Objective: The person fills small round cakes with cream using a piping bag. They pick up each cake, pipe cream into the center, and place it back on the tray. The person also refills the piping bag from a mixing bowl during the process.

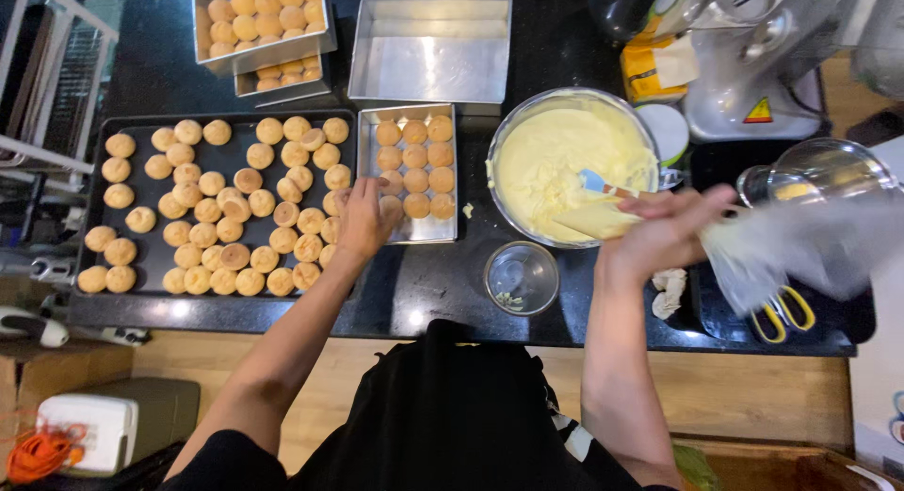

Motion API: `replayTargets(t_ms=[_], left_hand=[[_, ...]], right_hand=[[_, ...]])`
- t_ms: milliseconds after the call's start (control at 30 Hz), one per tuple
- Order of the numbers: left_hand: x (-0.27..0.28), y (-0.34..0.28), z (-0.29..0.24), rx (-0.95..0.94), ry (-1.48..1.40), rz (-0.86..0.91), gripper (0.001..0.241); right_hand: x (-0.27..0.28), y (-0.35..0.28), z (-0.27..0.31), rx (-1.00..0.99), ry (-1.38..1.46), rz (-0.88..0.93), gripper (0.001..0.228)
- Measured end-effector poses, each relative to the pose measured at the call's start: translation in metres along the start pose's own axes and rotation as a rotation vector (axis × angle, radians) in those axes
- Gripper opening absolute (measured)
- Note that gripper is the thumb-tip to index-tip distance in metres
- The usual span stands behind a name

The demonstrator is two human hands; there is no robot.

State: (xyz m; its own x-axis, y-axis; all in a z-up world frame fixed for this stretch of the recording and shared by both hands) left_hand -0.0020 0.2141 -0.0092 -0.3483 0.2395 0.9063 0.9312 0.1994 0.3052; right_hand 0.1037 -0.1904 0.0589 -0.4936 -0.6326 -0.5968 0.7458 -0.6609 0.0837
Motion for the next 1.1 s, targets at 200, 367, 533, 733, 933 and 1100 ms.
replayTargets(t_ms=[200,367,533,733,933,1100], left_hand=[[0.043,0.056,-0.156,-0.347,-0.597,-0.141,0.067],[0.028,0.144,-0.25,-0.199,-1.127,0.146,0.049],[0.013,0.153,-0.273,-0.23,-1.226,0.187,0.062],[-0.006,0.128,-0.26,-0.154,-0.876,-0.035,0.058],[-0.031,0.129,-0.304,-0.087,-0.668,-0.097,0.054],[-0.037,0.148,-0.294,-0.152,-0.49,0.001,0.063]], right_hand=[[-0.069,-0.01,-0.024,0.285,-0.484,0.894,0.021],[-0.09,-0.01,-0.048,0.08,-0.688,1.315,0.029],[-0.068,0.026,-0.071,0.327,-0.508,1.067,0.036],[-0.064,0.002,-0.151,0.315,-0.544,0.899,0.032],[-0.062,0.03,-0.144,0.31,-0.502,0.824,0.031],[-0.021,0.053,-0.12,0.344,-0.503,0.778,0.032]])
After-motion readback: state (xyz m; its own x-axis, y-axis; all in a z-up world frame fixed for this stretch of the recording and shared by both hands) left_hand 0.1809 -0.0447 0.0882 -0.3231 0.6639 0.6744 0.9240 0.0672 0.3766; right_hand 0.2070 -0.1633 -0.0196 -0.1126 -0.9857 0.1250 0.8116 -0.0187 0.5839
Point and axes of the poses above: each hand's wrist, its own y-axis towards the middle knuckle, its own x-axis out of the back of the hand, z = x × y, the point moved 6 cm from there along y, towards the middle knuckle, and after that the axes turned 3 degrees about y, right-handed, at the moved point
